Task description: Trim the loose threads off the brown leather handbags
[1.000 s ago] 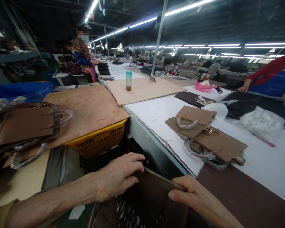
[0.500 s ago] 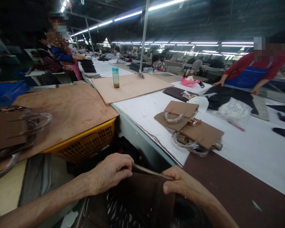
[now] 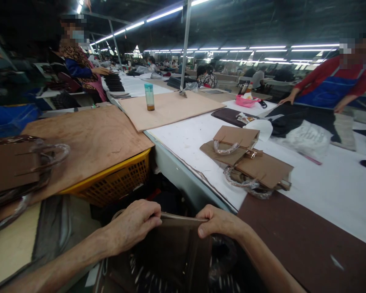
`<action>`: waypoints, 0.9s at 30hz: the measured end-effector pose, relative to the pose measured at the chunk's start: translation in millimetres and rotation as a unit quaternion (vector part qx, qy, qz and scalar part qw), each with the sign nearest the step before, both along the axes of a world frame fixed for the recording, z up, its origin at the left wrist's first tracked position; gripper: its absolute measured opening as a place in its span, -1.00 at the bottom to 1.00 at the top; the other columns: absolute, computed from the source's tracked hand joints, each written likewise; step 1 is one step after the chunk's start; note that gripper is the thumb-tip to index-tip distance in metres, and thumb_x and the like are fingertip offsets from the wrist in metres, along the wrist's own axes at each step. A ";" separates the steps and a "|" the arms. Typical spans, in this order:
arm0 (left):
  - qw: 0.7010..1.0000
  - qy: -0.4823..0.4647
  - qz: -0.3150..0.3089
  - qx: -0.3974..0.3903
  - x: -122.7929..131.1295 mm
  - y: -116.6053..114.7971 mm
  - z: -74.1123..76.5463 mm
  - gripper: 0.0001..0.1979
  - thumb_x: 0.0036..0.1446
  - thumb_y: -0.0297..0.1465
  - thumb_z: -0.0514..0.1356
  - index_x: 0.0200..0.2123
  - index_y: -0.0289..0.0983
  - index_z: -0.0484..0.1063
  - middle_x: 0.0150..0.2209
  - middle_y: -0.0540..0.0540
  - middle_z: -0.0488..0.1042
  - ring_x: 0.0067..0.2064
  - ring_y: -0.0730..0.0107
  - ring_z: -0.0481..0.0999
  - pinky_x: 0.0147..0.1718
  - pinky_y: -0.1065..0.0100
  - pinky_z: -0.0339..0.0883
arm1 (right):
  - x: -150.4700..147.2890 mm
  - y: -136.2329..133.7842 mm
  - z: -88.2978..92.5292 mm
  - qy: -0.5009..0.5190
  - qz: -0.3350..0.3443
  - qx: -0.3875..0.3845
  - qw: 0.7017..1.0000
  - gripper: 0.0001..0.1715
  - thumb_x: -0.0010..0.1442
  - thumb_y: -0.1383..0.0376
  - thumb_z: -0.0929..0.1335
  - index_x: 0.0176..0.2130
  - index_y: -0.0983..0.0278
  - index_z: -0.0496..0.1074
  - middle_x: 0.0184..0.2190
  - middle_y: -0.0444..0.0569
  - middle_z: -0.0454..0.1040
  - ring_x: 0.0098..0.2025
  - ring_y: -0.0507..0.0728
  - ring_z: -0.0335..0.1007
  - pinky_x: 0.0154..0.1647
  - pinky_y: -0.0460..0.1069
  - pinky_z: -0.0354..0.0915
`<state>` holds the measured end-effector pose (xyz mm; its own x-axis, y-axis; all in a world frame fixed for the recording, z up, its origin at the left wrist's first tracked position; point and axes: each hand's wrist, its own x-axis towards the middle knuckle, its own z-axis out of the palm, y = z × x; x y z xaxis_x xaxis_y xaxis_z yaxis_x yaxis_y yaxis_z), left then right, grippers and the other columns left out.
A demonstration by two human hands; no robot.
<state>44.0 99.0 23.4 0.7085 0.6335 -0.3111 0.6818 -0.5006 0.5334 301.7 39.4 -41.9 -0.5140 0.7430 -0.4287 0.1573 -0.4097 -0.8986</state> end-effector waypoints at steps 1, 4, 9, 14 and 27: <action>1.000 0.005 -0.002 0.005 1.8 -0.2 -2.9 -0.82 0.12 -0.36 0.02 -0.49 -0.27 0.29 -0.45 0.02 0.35 -0.32 0.38 0.31 -0.35 0.42 0.08 | 0.9 -2.3 -1.9 -0.002 -0.004 -0.002 1.000 -0.62 -0.18 0.11 0.47 -0.51 0.40 0.44 -0.67 -0.26 0.19 -0.59 -0.08 0.00 -0.61 -0.16 -0.09; 1.000 0.010 -0.024 0.012 7.2 0.5 -8.2 -0.82 0.13 -0.36 0.01 -0.47 -0.26 0.29 -0.42 0.01 0.37 -0.33 0.38 0.31 -0.33 0.40 0.09 | 4.4 -15.6 -0.5 -0.004 -0.025 -0.009 1.000 -0.58 -0.19 0.11 0.47 -0.38 0.39 0.48 -0.60 -0.24 0.27 -0.54 -0.06 0.08 -0.55 -0.16 -0.01; 0.999 0.016 -0.050 0.013 15.3 1.5 -8.2 -0.83 0.13 -0.39 0.00 -0.48 -0.26 0.28 -0.43 0.00 0.37 -0.34 0.38 0.32 -0.33 0.40 0.09 | 6.6 -41.1 9.1 0.002 -0.101 -0.004 0.995 -0.54 -0.01 0.04 0.38 -0.33 0.40 0.49 -0.58 -0.19 0.26 -0.53 -0.05 0.06 -0.52 -0.14 0.01; 0.998 0.033 -0.057 0.017 22.3 0.4 -6.6 -0.85 0.12 -0.41 0.00 -0.47 -0.27 0.29 -0.43 -0.01 0.37 -0.34 0.38 0.33 -0.36 0.41 0.09 | -0.4 -50.4 -1.1 -0.007 -0.184 -0.006 0.983 -0.55 0.03 0.00 0.36 -0.44 0.38 0.43 -0.63 -0.22 0.17 -0.58 -0.07 -0.03 -0.59 -0.15 -0.10; 0.997 0.030 -0.070 0.008 24.8 -0.1 -6.1 -0.87 0.08 -0.43 0.04 -0.49 -0.27 0.29 -0.46 0.03 0.35 -0.38 0.44 0.30 -0.41 0.45 0.05 | -14.1 -51.0 -2.2 -0.104 -0.292 -0.020 0.951 -0.62 0.00 0.04 0.34 -0.54 0.30 0.34 -0.60 -0.20 0.20 -0.52 -0.01 0.05 -0.51 -0.11 -0.04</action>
<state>68.8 98.8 17.3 0.7707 0.5349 -0.3463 0.6351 -0.6008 0.4855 287.7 -11.6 -44.1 0.0795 0.8565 -0.5100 0.0649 -0.5150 -0.8547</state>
